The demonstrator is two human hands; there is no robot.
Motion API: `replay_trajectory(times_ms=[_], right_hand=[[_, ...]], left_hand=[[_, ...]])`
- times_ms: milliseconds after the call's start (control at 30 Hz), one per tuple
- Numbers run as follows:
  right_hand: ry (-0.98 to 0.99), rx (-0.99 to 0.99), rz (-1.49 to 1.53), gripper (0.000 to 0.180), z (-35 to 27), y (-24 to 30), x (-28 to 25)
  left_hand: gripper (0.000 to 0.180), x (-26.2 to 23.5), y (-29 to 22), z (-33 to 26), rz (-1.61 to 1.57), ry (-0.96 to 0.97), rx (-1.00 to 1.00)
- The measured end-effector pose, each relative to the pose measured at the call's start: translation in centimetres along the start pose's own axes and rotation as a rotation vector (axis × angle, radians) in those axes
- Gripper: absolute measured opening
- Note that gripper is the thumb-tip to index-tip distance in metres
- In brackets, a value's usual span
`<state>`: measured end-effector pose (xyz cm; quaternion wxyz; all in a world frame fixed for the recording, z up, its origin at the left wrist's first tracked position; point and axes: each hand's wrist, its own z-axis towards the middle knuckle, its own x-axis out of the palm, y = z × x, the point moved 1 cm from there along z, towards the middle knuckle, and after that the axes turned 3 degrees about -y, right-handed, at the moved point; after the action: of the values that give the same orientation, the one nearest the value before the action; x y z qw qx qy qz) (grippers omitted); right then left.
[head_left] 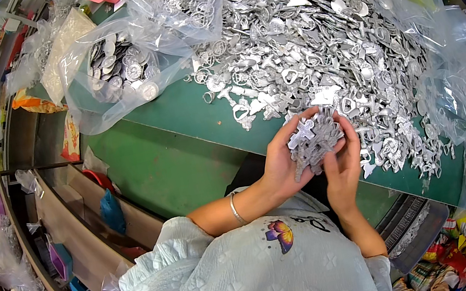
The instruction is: The person sorts through a large pile of small silver-colored cross-shaped decorative items, picking up individual pieces, turning them over, and collecting several in their hand.
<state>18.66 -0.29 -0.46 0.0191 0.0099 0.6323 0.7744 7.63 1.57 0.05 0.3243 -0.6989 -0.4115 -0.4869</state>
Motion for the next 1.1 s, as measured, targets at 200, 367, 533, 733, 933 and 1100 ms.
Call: replay_trajectory(times_ms=[200,367,533,733,933,1100], right_hand=[[-0.273,0.148,0.245,0.052,0.1,0.1,3.0],[-0.409,0.296,0.662,0.046,1.4,0.8,3.6],[-0.441,0.208,0.909,0.048,2.7,1.9,3.5],[-0.279,0.066,0.293,0.049,2.6,0.4,3.3],[-0.346,0.203,0.684,0.054,2.9,0.2,3.3],[-0.281,0.106,0.363,0.066,2.8,0.0,3.0]], left_hand=[[0.046,0.8,1.0,0.6,0.054,-0.006,0.170],[0.048,1.0,1.1,1.1,0.008,0.109,0.229],[0.049,1.7,0.8,1.4,0.091,0.050,0.292],[0.049,2.1,0.6,1.2,0.285,0.095,0.333],[0.050,2.1,0.6,1.4,0.286,0.101,0.327],[0.049,2.1,0.6,1.7,0.438,0.089,0.345]])
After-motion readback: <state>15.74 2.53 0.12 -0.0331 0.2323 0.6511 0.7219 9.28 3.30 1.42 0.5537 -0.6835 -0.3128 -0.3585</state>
